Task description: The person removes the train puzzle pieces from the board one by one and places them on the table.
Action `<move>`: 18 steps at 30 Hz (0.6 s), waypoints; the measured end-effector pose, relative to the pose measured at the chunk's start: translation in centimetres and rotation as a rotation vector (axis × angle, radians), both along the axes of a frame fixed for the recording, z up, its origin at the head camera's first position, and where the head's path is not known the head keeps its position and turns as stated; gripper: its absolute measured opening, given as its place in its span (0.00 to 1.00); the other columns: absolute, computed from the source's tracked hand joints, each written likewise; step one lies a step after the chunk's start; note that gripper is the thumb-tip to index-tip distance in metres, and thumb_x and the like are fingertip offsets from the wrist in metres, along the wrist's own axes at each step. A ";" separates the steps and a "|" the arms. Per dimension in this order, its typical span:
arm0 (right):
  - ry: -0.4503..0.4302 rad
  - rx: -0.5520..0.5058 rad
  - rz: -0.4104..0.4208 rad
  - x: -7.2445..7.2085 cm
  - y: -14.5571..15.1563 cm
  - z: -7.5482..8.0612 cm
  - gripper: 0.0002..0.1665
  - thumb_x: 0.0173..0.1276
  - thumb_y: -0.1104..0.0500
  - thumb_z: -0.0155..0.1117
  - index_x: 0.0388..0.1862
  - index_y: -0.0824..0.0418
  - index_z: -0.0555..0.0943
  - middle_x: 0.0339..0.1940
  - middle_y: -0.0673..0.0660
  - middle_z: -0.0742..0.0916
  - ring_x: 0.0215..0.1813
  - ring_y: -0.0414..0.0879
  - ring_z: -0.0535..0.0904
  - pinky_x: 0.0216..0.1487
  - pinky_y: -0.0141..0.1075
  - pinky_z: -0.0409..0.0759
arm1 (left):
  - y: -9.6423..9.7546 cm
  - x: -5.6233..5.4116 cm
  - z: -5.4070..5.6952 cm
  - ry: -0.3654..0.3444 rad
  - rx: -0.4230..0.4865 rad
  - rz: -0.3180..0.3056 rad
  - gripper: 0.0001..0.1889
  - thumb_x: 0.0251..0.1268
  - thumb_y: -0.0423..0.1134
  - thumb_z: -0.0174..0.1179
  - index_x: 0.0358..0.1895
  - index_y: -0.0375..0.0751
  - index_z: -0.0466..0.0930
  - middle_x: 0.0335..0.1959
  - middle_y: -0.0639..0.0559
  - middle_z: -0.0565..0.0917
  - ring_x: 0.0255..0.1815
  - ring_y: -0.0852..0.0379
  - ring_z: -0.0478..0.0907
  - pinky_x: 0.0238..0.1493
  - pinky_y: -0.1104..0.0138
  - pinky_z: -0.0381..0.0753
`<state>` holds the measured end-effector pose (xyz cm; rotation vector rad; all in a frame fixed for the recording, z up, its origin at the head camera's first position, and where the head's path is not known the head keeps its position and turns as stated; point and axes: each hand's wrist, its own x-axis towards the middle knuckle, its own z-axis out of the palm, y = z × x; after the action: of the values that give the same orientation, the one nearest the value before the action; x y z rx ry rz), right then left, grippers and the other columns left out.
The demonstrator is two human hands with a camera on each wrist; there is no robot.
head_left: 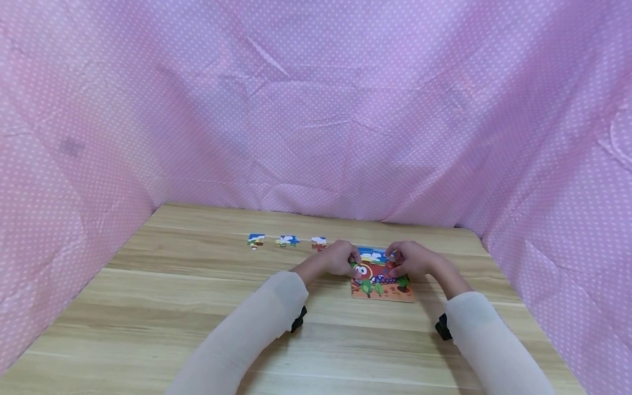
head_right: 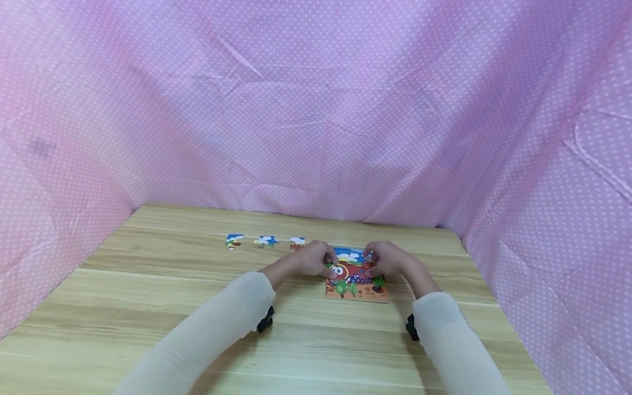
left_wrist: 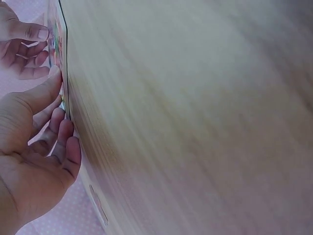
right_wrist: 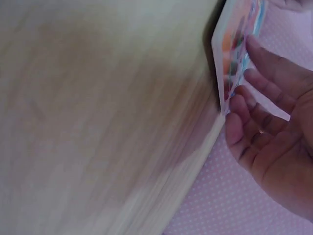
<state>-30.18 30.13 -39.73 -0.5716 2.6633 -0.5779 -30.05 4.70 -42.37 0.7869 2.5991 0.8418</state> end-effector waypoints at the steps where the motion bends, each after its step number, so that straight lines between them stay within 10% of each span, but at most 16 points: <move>1: 0.002 -0.006 0.016 0.1 -0.2 0.0 0.24 0.64 0.58 0.77 0.57 0.61 0.80 0.45 0.56 0.84 0.48 0.51 0.78 0.54 0.50 0.78 | 0.0 0.0 0.0 0.000 0.000 0.002 0.10 0.62 0.43 0.74 0.41 0.47 0.85 0.36 0.57 0.80 0.38 0.61 0.73 0.44 0.70 0.75; 18: -0.009 -0.033 0.090 0.2 -1.5 -0.6 0.24 0.61 0.57 0.80 0.52 0.61 0.80 0.39 0.53 0.83 0.42 0.47 0.77 0.48 0.44 0.78 | 0.3 -0.1 0.0 -0.044 0.002 0.034 0.10 0.62 0.42 0.74 0.41 0.47 0.84 0.37 0.56 0.80 0.40 0.59 0.74 0.45 0.69 0.74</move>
<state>-29.98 28.58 -40.29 -0.6928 2.6086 -0.5981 -30.15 4.97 -42.40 0.7186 2.5800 0.8616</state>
